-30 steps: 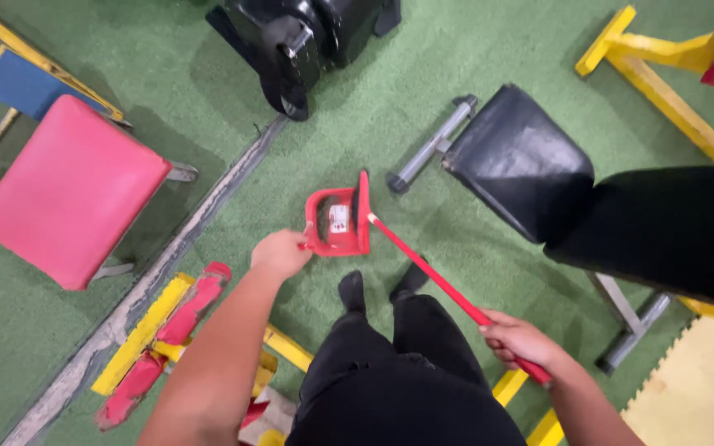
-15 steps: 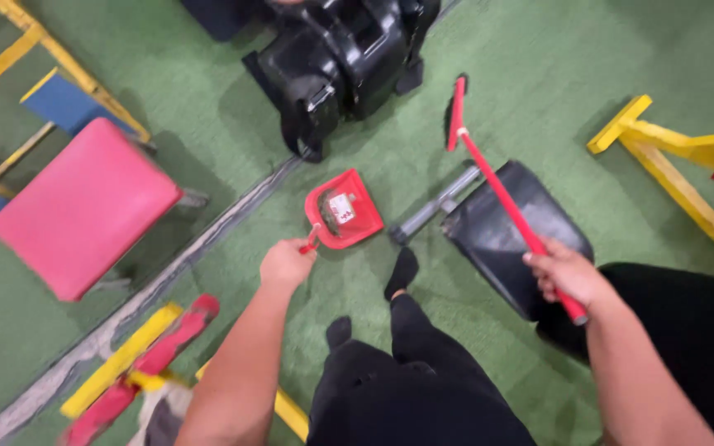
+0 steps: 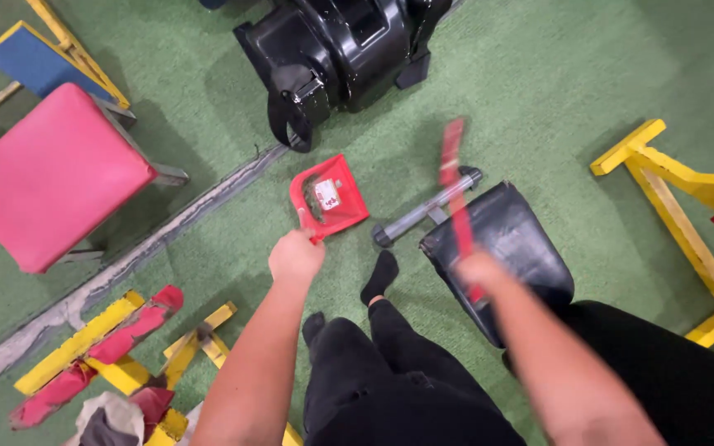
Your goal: Sweeping the gym floor using a broom and a dustpan.
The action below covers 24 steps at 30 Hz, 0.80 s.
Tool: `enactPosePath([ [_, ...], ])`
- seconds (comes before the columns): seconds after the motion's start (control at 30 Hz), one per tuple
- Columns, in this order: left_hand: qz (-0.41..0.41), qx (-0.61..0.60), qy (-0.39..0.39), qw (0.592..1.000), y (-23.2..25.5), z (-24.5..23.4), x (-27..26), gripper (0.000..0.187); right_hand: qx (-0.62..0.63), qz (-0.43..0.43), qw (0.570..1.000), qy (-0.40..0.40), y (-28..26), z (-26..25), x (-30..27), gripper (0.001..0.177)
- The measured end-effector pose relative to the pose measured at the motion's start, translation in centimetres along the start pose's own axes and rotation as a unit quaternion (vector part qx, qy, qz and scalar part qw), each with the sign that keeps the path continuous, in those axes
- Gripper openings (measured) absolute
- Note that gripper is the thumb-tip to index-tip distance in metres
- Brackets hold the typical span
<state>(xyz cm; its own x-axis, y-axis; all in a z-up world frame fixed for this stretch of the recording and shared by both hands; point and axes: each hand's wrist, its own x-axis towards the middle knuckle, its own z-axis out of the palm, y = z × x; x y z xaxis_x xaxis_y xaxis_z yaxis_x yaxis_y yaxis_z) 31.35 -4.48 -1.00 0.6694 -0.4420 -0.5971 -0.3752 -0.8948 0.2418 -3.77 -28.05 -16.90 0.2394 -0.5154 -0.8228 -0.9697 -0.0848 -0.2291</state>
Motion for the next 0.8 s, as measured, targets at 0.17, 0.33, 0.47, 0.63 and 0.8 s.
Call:
enactPosePath([
  [0.17, -0.035, -0.007, -0.013, 0.999, 1.7, -1.4, 0.6, 0.027, -0.065, -0.142, 0.984, -0.083, -1.4, 5.8, -8.8, 0.065],
  [0.33, -0.052, -0.03, -0.004, 0.998, 1.6, -2.4, 1.2, 0.031, 0.098, -0.051, 0.984, -0.141, -1.5, -6.1, -15.2, 0.066],
  [0.47, -0.053, -0.017, -0.014, 0.998, 2.0, -2.5, 1.2, 0.028, 0.088, 0.081, 0.988, -0.101, -1.1, -15.7, -15.3, 0.067],
  [0.63, -0.043, 0.0, -0.016, 0.999, 2.8, -2.0, 1.8, 0.027, 0.083, 0.042, 0.995, -0.03, 2.5, -18.5, -5.7, 0.052],
  [0.8, -0.05, -0.011, -0.006, 0.999, 4.0, -1.7, 2.1, 0.027, -0.003, 0.015, 0.997, 0.072, 2.3, -5.5, 3.2, 0.034],
])
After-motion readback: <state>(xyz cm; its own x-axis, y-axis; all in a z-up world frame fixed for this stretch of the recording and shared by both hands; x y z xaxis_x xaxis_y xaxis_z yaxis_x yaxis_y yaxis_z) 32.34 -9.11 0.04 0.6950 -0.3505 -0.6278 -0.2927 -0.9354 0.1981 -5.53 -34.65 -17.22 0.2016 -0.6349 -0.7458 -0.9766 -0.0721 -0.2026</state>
